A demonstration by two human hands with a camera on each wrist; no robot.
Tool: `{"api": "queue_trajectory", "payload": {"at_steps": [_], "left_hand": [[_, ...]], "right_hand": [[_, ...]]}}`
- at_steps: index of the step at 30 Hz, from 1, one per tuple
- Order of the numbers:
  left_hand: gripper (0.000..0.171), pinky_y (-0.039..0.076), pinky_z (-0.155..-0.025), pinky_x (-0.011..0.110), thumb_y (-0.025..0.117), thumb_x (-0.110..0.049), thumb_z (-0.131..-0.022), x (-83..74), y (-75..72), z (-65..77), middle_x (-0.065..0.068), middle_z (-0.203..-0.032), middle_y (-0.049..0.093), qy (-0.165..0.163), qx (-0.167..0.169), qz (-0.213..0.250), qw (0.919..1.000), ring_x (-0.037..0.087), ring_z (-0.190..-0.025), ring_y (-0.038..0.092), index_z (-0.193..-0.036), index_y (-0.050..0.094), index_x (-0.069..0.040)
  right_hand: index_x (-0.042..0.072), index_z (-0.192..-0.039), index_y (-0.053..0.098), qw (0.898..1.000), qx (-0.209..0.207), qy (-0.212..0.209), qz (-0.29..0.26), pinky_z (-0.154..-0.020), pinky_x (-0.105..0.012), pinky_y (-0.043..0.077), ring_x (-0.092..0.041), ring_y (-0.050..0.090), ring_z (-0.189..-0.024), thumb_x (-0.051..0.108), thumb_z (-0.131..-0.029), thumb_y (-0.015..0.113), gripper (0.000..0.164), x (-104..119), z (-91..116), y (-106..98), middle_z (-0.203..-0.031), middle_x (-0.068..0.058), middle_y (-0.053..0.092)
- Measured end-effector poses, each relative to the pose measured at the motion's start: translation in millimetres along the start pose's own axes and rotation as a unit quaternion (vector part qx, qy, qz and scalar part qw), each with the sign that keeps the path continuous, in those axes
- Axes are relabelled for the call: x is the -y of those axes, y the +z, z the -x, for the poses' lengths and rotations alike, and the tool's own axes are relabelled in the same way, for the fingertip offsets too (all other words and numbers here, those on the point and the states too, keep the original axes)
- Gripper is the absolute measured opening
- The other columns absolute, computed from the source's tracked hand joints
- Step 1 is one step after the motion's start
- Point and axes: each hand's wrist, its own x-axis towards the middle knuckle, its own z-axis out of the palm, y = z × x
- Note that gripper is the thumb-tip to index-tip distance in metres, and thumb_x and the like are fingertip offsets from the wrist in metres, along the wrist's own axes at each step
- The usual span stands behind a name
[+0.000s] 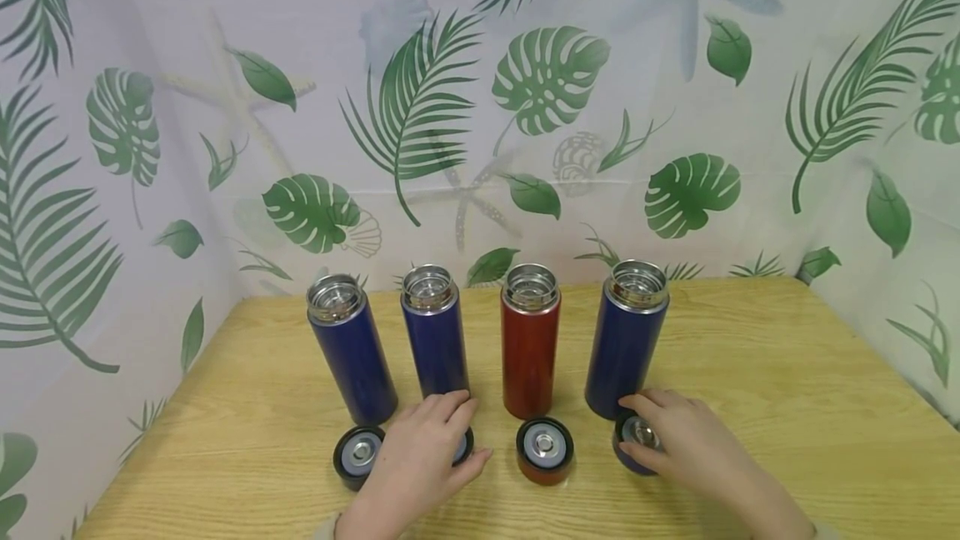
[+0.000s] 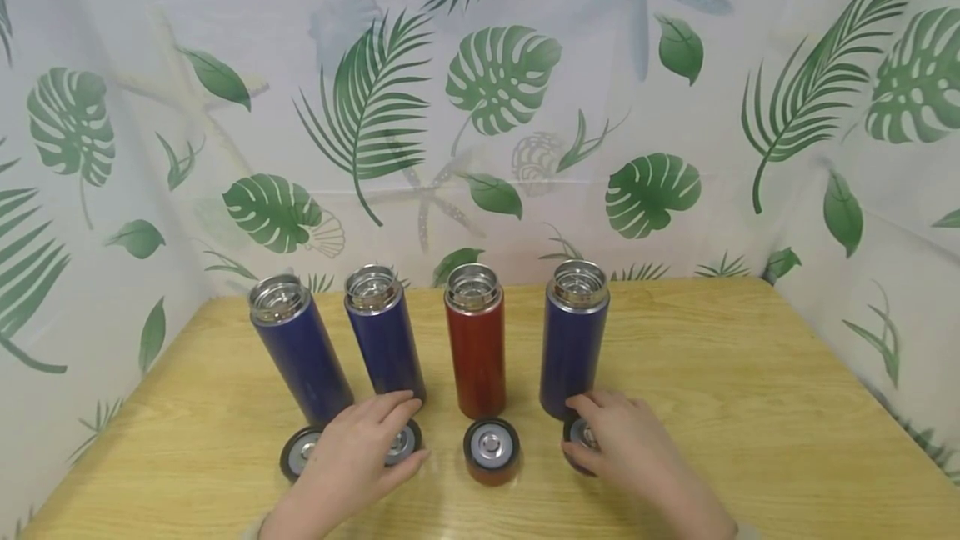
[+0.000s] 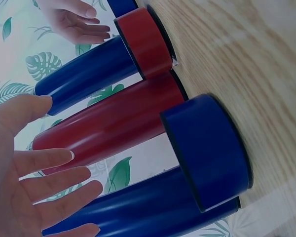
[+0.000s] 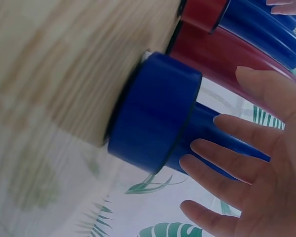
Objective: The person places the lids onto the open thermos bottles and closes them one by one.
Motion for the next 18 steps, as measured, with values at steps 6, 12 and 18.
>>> {"api": "queue_trajectory", "payload": {"at_steps": [6, 12, 18], "left_hand": [[0.045, 0.049, -0.071, 0.033, 0.063, -0.041, -0.078, 0.8, 0.8, -0.5, 0.005, -0.106, 0.058, 0.002, -0.002, -0.001, 1.0, 0.018, -0.092, 0.056, -0.108, 0.06, -0.008], [0.046, 0.049, -0.071, 0.033, 0.062, -0.042, -0.078, 0.8, 0.5, -0.7, 0.005, -0.107, 0.058, -0.001, 0.009, -0.002, 1.0, 0.019, -0.093, 0.055, -0.109, 0.06, -0.008], [0.046, 0.049, -0.07, 0.034, 0.062, -0.042, -0.078, 1.3, 1.7, 0.0, 0.005, -0.105, 0.058, 0.003, 0.007, -0.007, 0.9999, 0.019, -0.092, 0.056, -0.108, 0.06, -0.008]], "right_hand": [[0.007, -0.102, 0.062, 1.0, 0.015, -0.001, -0.006, -0.065, -0.043, 0.047, -0.022, 0.058, -0.083, 0.032, -0.071, 0.072, 0.042, -4.7, -0.8, 2.5, -0.092, -0.004, 0.06], [0.006, -0.102, 0.061, 0.999, 0.037, 0.006, -0.011, -0.065, -0.042, 0.047, -0.023, 0.058, -0.082, 0.033, -0.071, 0.072, 0.043, -11.1, -0.9, 6.1, -0.095, -0.006, 0.059], [0.007, -0.104, 0.061, 0.997, 0.067, 0.029, -0.016, -0.066, -0.043, 0.047, -0.025, 0.058, -0.085, 0.035, -0.072, 0.071, 0.044, -13.8, -1.2, 7.9, -0.099, -0.009, 0.059]]}}
